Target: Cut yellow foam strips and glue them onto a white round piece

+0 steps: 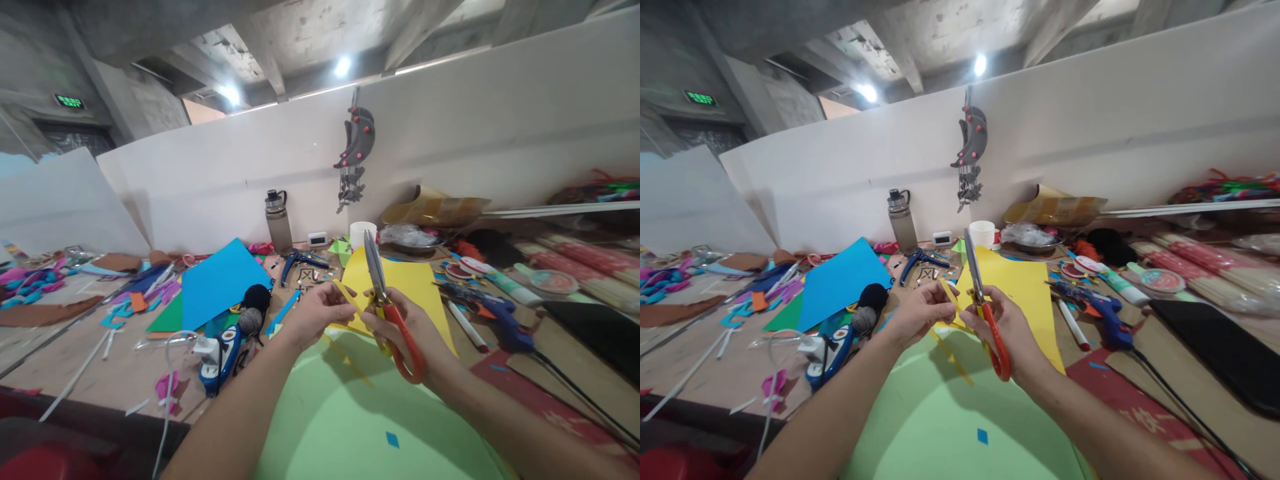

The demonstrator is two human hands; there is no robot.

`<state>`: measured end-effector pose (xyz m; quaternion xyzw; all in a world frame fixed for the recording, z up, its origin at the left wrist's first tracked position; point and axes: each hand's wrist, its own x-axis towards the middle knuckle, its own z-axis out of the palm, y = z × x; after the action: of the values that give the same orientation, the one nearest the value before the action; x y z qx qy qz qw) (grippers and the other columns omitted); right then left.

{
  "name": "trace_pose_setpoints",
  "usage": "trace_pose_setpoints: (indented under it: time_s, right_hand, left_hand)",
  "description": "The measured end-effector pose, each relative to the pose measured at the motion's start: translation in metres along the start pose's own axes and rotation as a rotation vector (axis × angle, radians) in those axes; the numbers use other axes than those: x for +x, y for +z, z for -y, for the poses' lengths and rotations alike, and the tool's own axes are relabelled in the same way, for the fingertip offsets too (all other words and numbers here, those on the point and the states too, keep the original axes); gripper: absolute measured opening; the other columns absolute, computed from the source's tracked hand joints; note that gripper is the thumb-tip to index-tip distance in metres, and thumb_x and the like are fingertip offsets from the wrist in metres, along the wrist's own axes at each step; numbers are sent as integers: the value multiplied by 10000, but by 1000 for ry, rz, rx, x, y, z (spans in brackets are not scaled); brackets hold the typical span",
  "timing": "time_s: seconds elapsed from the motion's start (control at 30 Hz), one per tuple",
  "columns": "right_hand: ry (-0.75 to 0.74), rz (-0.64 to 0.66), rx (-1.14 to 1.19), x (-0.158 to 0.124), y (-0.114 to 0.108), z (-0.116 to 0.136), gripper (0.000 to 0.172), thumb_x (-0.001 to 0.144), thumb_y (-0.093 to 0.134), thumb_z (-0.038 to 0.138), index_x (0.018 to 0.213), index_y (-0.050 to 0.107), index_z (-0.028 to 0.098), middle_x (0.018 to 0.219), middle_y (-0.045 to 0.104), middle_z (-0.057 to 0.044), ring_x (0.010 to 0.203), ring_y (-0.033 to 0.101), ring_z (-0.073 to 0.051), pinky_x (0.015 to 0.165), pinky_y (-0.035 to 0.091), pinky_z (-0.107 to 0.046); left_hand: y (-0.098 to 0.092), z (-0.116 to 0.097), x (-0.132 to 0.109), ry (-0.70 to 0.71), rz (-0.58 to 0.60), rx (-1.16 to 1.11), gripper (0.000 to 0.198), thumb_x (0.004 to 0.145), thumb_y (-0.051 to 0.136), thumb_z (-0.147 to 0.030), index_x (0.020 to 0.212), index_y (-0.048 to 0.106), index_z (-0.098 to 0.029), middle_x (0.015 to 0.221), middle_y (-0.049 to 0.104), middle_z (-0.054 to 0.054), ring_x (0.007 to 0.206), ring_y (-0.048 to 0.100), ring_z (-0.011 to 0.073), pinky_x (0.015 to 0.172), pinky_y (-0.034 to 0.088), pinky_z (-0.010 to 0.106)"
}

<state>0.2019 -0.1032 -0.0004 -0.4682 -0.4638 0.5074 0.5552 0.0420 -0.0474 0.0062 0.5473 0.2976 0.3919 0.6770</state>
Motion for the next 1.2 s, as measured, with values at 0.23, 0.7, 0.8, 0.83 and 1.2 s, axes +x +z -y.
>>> trace_pose_setpoints:
  time_s: [0.23, 0.7, 0.8, 0.83, 1.2]
  right_hand:
    - [3, -6, -1, -1, 1, 3, 605, 557, 805, 488, 1005, 517, 202, 708, 589, 24, 464, 455, -79, 409, 363, -215]
    - [-23, 1, 57, 3, -1, -8, 604, 599, 795, 476, 1054, 491, 222, 689, 541, 54, 450, 435, -70, 413, 365, -214]
    - [-35, 15, 64, 3, 0, -6, 594, 620, 786, 458, 1074, 476, 234, 685, 512, 64, 462, 397, -61, 416, 330, -200]
    - [-40, 13, 55, 2, 1, -5, 589, 629, 777, 463, 1080, 473, 239, 687, 503, 64, 469, 387, -61, 418, 318, -197]
    - [-64, 349, -347, -2, -11, -1, 417, 840, 481, 600, 963, 500, 202, 626, 445, 50, 510, 425, -94, 465, 332, -219]
  left_hand:
    - [3, 6, 2, 14, 4, -43, 415, 557, 843, -306, 876, 632, -145, 695, 595, 0, 594, 569, 93, 594, 422, 224]
    - [11, 9, 1, -9, -31, -120, 321, 595, 819, -302, 705, 572, -131, 624, 606, 13, 551, 536, 84, 589, 388, 228]
    - [9, 6, 2, 4, -51, -167, 303, 598, 814, -287, 683, 564, -137, 602, 601, 5, 541, 537, 84, 585, 396, 225]
    - [7, 4, 2, 11, -63, -189, 299, 597, 813, -282, 679, 564, -138, 598, 599, 3, 539, 539, 85, 582, 400, 224]
    - [-20, -23, 3, 114, -263, -331, 216, 639, 758, -207, 745, 582, -138, 654, 617, -4, 566, 565, 91, 604, 493, 240]
